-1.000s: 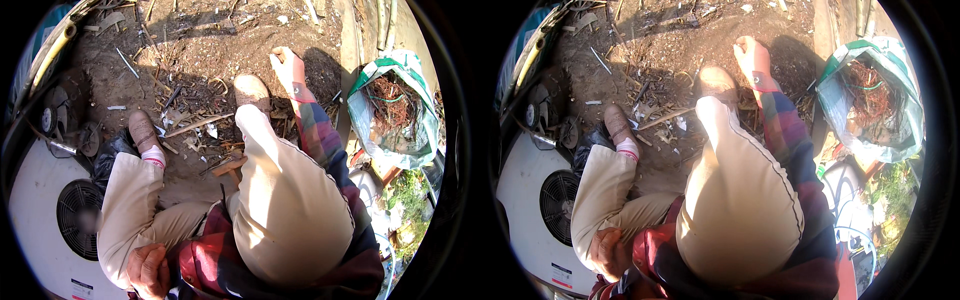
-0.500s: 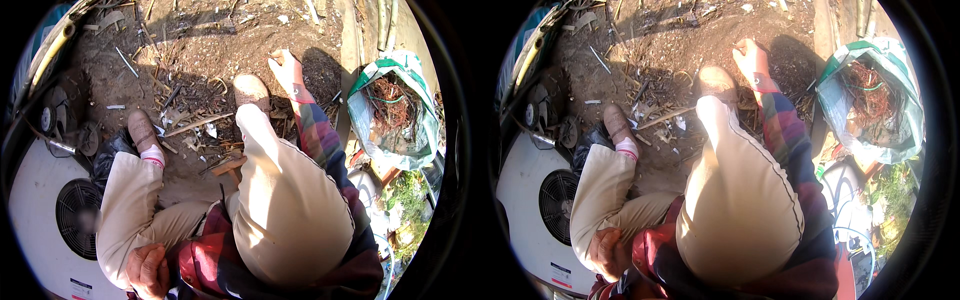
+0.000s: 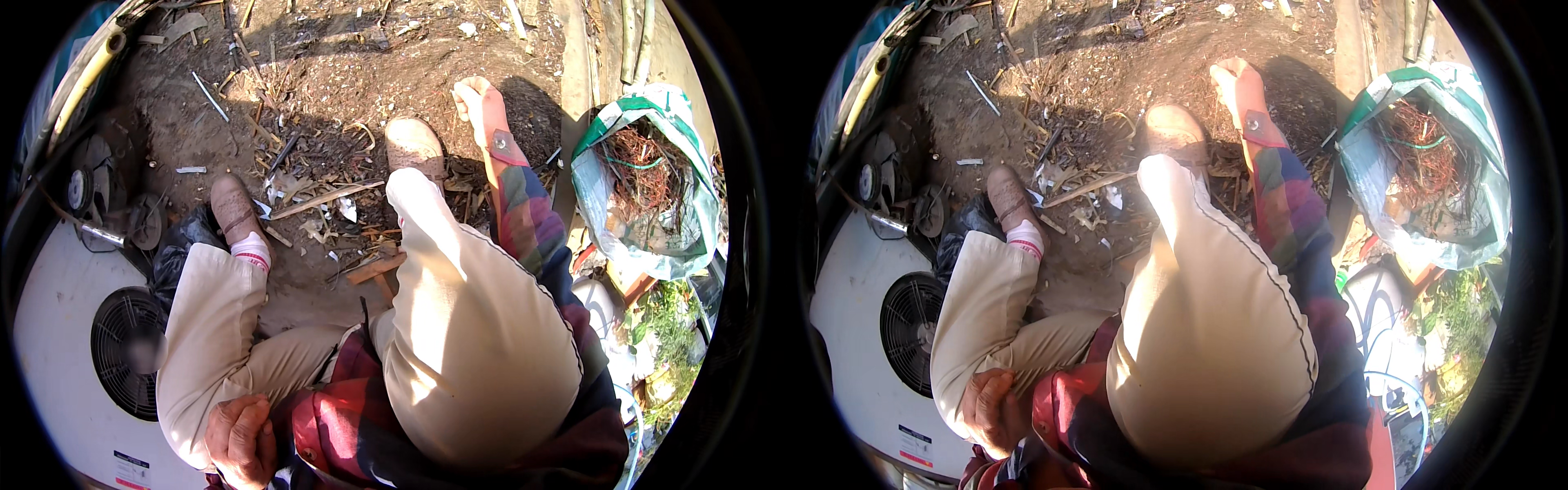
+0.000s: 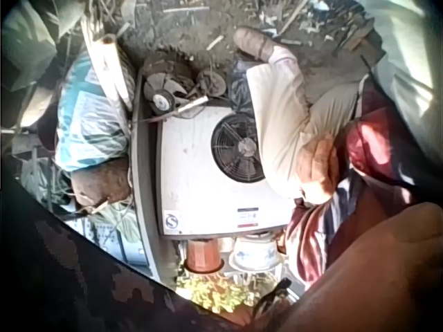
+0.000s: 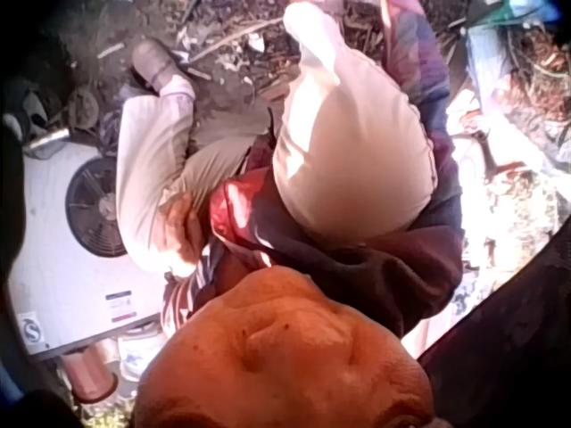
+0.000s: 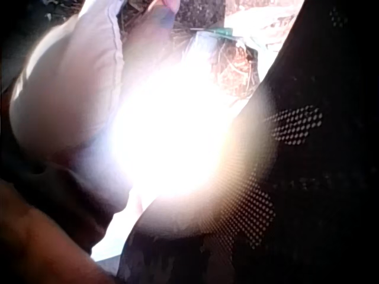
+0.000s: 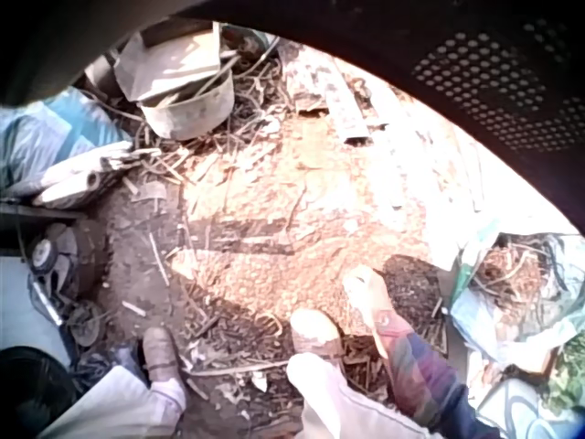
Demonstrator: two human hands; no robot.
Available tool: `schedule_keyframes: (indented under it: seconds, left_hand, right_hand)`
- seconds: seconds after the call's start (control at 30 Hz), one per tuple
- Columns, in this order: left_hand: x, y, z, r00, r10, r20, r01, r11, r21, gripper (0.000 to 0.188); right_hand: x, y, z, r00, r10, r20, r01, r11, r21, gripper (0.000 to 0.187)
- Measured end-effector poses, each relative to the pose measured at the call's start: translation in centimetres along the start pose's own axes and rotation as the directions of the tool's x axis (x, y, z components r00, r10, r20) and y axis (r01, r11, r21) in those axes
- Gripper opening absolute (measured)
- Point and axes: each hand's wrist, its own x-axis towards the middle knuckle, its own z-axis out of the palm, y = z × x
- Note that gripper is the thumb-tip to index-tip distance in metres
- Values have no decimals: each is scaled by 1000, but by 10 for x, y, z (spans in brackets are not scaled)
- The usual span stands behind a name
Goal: The person sits on the ground and repeatedly picks up small pieces of debris, including twigs and plastic fragments, from the dirt. They place the collected items into a nearby green and white sack. The person also briefly handles a black plastic bag and a white plastic basket before resuming the sorting task.
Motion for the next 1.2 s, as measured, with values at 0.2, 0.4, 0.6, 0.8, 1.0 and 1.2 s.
schedule_keyframes:
  seconds: [0.2, 0.4, 0.6, 0.8, 1.0, 1.2]
  left_hand:
    - [2, 4, -1, 1000, -4, -16, 5, 999, 38, 22]
    - [4, 4, -6, 999, 23, 23, -24, 1000, 3, 26]
    - [5, -1, -10, 996, 31, 83, -29, 999, -20, 29]
    - [5, 4, -6, 999, 4, 41, -6, 1000, 25, 28]
    - [-2, -1, -4, 1000, -2, 12, 2, 1000, 11, 23]
    - [2, -3, -4, 998, 57, -8, -57, 998, 9, 19]
  right_hand:
    - [-11, 25, -33, 968, -113, 225, -106, 627, 772, 12]
    - [1, 13, -39, 1000, -12, -21, 21, 870, 493, 22]
    - [-3, 17, 4, 949, -309, -67, 206, 765, -610, 41]
    - [-58, -4, 64, 797, -116, 593, 563, 499, -659, 35]
    - [-41, 9, 25, 904, -304, 300, 414, 799, -437, 35]
    - [-17, 28, -11, 967, -245, 71, 248, 841, -480, 36]
